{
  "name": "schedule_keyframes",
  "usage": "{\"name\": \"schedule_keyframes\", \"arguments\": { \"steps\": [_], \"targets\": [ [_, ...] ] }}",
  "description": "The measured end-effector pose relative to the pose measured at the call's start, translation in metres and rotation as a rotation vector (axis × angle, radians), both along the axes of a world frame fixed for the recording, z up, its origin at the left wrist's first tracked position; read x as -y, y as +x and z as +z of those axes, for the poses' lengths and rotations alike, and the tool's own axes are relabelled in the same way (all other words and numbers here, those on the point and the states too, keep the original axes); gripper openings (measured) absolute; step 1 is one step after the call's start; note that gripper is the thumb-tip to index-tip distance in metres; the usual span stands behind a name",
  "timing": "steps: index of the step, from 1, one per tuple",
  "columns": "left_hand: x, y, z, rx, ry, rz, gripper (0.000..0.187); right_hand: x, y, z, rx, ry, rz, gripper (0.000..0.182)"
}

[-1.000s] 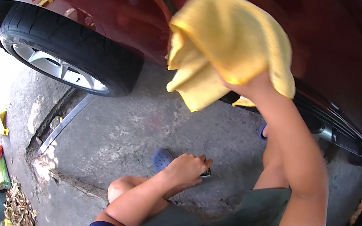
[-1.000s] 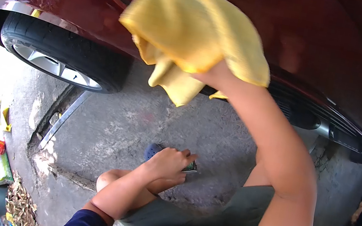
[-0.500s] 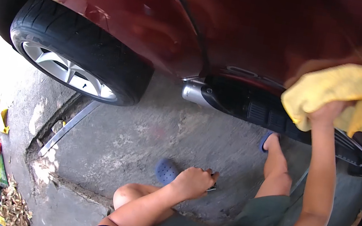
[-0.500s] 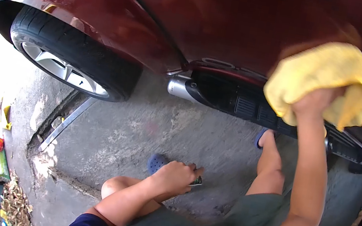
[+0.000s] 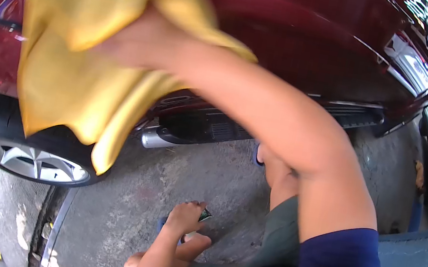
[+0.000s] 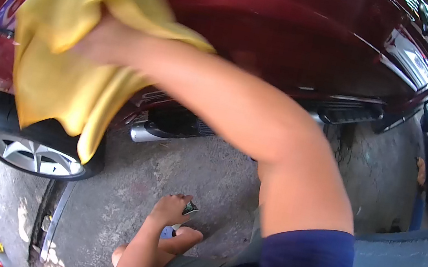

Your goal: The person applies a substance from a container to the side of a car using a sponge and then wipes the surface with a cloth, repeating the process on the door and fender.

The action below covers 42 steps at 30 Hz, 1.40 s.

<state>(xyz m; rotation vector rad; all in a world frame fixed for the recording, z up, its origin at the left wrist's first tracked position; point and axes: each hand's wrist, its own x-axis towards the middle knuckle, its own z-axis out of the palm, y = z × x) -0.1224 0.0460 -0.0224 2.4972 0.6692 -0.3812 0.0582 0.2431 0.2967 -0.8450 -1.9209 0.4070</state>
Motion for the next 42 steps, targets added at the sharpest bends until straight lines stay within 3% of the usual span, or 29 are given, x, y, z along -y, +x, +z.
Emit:
{"name": "schedule_keyframes", "arguments": {
  "steps": [1, 3, 6, 8, 9, 11, 15, 18, 21, 23, 25, 27, 30, 33, 34, 37, 38, 41, 42],
  "targets": [
    [0.001, -0.003, 0.003, -0.021, 0.005, 0.013, 0.054, 0.018, 0.045, -0.008, 0.349, 0.169, -0.251, 0.048],
    [0.004, -0.01, 0.007, 0.074, 0.0, 0.015, 0.054, 0.076, 0.115, -0.016, 0.382, 0.161, -0.668, 0.053],
    [0.011, -0.02, 0.023, 0.133, -0.015, 0.027, 0.054, 0.136, 0.274, -0.085, 0.54, 0.262, -1.107, 0.071],
    [0.012, -0.025, 0.033, 0.141, -0.029, 0.04, 0.053, 0.16, 0.335, -0.106, 0.532, 0.232, -1.312, 0.084],
    [0.012, -0.026, 0.037, 0.137, -0.036, 0.044, 0.052, 0.16, 0.343, -0.101, 0.512, 0.226, -1.358, 0.09],
    [0.008, -0.023, 0.039, 0.154, -0.024, 0.044, 0.05, 0.13, 0.315, -0.078, 0.433, 0.309, -1.37, 0.078],
    [0.006, -0.025, 0.023, 0.187, 0.018, 0.018, 0.045, 0.11, 0.265, -0.117, 0.273, 0.399, -1.49, 0.056],
    [0.004, -0.022, 0.009, 0.186, 0.052, 0.02, 0.043, 0.051, 0.255, -0.172, 0.522, 0.476, -1.145, 0.054],
    [0.003, -0.021, 0.012, 0.172, 0.029, 0.015, 0.041, 0.049, 0.117, -0.184, 1.095, 0.536, -0.681, 0.068],
    [0.002, -0.021, 0.015, 0.172, 0.01, 0.025, 0.041, 0.055, 0.042, -0.158, 1.526, 0.457, -0.785, 0.057],
    [0.001, -0.021, 0.016, 0.214, 0.03, 0.033, 0.041, 0.036, 0.041, -0.13, 1.059, 0.607, -0.452, 0.048],
    [0.0, -0.022, 0.02, 0.249, 0.011, 0.064, 0.041, 0.037, 0.02, -0.083, 0.93, 0.391, -0.482, 0.067],
    [-0.003, -0.03, 0.03, 0.265, -0.018, 0.092, 0.037, 0.04, 0.016, -0.072, 1.149, 0.605, -0.629, 0.09],
    [0.0, -0.038, 0.027, 0.257, -0.002, 0.105, 0.028, 0.067, 0.058, -0.096, 1.283, 0.007, -0.727, 0.084],
    [0.0, -0.04, 0.027, 0.248, -0.004, 0.108, 0.028, 0.073, 0.087, -0.111, 1.347, 0.385, -0.471, 0.071],
    [-0.004, -0.044, 0.027, 0.225, -0.007, 0.126, 0.028, 0.053, 0.09, -0.097, 1.21, 0.387, -0.343, 0.047],
    [-0.001, -0.042, 0.026, 0.217, -0.019, 0.124, 0.028, 0.052, 0.093, -0.095, 1.361, 0.11, -0.44, 0.042],
    [0.002, -0.033, 0.024, 0.188, -0.038, 0.123, 0.028, 0.052, 0.072, -0.092, 1.389, 0.026, -0.547, 0.032],
    [0.004, -0.03, 0.022, 0.212, -0.032, 0.114, 0.028, 0.057, 0.071, -0.099, 1.295, 0.241, -0.491, 0.033]
  ]
}}
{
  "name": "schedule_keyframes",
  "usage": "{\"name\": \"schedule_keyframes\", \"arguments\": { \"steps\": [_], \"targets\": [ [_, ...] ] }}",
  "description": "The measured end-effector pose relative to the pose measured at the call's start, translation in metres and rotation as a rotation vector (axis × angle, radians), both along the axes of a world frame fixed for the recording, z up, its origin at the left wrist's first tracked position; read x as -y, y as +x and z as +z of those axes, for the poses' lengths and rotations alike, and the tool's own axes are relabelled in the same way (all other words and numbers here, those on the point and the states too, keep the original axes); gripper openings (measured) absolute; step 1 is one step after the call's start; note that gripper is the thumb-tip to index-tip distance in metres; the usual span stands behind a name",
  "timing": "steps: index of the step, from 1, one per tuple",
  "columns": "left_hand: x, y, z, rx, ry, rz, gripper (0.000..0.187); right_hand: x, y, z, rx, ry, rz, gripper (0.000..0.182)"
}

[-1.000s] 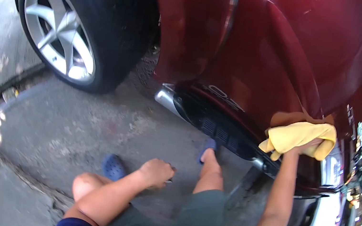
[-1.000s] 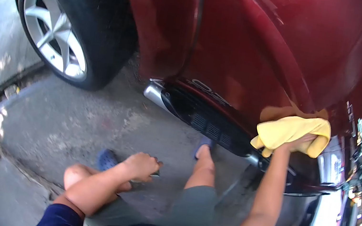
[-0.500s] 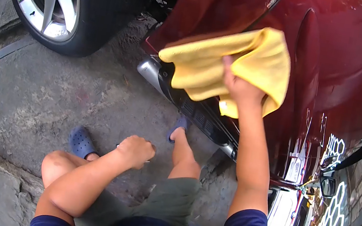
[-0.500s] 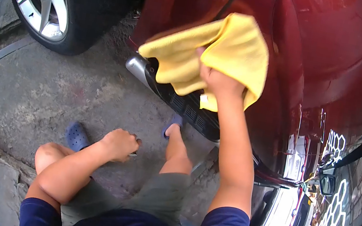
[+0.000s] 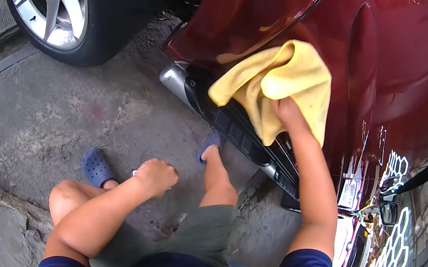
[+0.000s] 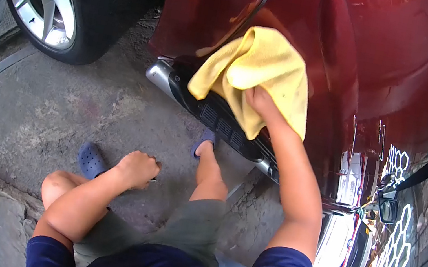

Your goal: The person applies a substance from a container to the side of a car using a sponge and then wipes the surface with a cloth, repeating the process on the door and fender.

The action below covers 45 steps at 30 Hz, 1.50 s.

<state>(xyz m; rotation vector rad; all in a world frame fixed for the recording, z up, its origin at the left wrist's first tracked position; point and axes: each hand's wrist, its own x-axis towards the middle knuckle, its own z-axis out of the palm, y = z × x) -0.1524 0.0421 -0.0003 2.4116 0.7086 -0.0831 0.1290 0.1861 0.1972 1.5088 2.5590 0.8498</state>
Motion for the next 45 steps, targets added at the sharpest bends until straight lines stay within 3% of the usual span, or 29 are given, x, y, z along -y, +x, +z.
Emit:
{"name": "schedule_keyframes", "arguments": {
  "steps": [1, 5, 6, 8, 10, 11, 15, 16, 17, 22, 24, 27, 34, 36, 39, 40, 44, 45],
  "targets": [
    [0.001, 0.002, -0.003, 0.02, 0.015, -0.006, 0.028, 0.004, -0.002, -0.003, -0.042, 0.142, 0.177, 0.034],
    [0.001, 0.0, 0.003, 0.011, 0.018, -0.049, 0.026, -0.016, 0.046, -0.023, -0.184, 0.051, 0.206, 0.038],
    [0.003, 0.002, -0.002, -0.021, 0.017, -0.066, 0.033, -0.017, 0.05, -0.024, -0.238, 0.003, 0.165, 0.038],
    [0.002, 0.009, -0.016, -0.074, 0.022, -0.099, 0.048, -0.005, 0.015, 0.005, 0.041, 0.001, 0.003, 0.04],
    [0.005, 0.014, -0.02, -0.086, 0.026, -0.099, 0.048, 0.001, 0.007, 0.007, 0.105, 0.106, 0.062, 0.041],
    [0.004, 0.014, -0.021, -0.095, 0.035, -0.093, 0.048, 0.006, 0.001, 0.008, -0.003, 0.193, 0.187, 0.042],
    [-0.001, 0.009, -0.016, -0.048, 0.065, -0.073, 0.049, -0.008, 0.004, 0.011, -0.105, 0.205, 0.25, 0.04],
    [0.001, 0.008, -0.019, -0.047, 0.068, -0.073, 0.048, -0.011, 0.001, 0.01, -0.024, 0.227, 0.202, 0.039],
    [0.002, 0.01, -0.021, -0.044, 0.068, -0.071, 0.048, -0.007, 0.001, 0.014, 0.216, 0.295, 0.175, 0.037],
    [0.003, 0.016, -0.021, -0.099, 0.044, -0.072, 0.046, 0.012, 0.012, -0.007, -0.121, 0.083, 0.1, 0.051],
    [0.0, 0.016, -0.022, -0.078, 0.046, -0.057, 0.046, 0.001, 0.019, -0.007, -0.129, 0.077, 0.121, 0.053],
    [-0.002, 0.018, -0.018, -0.062, 0.049, -0.066, 0.047, -0.023, -0.024, 0.03, -0.108, 0.2, 0.194, 0.048],
    [-0.006, 0.033, -0.018, -0.117, 0.036, -0.121, 0.05, -0.055, -0.131, 0.12, -0.146, 0.192, 0.205, 0.039],
    [-0.006, 0.035, -0.019, -0.121, 0.034, -0.12, 0.05, -0.052, -0.133, 0.132, -0.16, 0.444, 0.394, 0.045],
    [-0.006, 0.032, -0.017, -0.125, 0.036, -0.1, 0.046, -0.032, -0.078, 0.126, -0.139, 0.284, 0.223, 0.044],
    [-0.006, 0.032, -0.014, -0.122, 0.035, -0.085, 0.041, -0.024, -0.05, 0.122, -0.071, 0.37, 0.242, 0.043],
    [-0.004, 0.022, -0.005, -0.095, 0.017, -0.068, 0.037, 0.014, -0.014, 0.126, 0.047, 0.46, 0.13, 0.078],
    [-0.003, 0.022, -0.006, -0.106, 0.017, -0.075, 0.037, 0.01, -0.019, 0.126, -0.051, 0.474, 0.185, 0.07]
  ]
}}
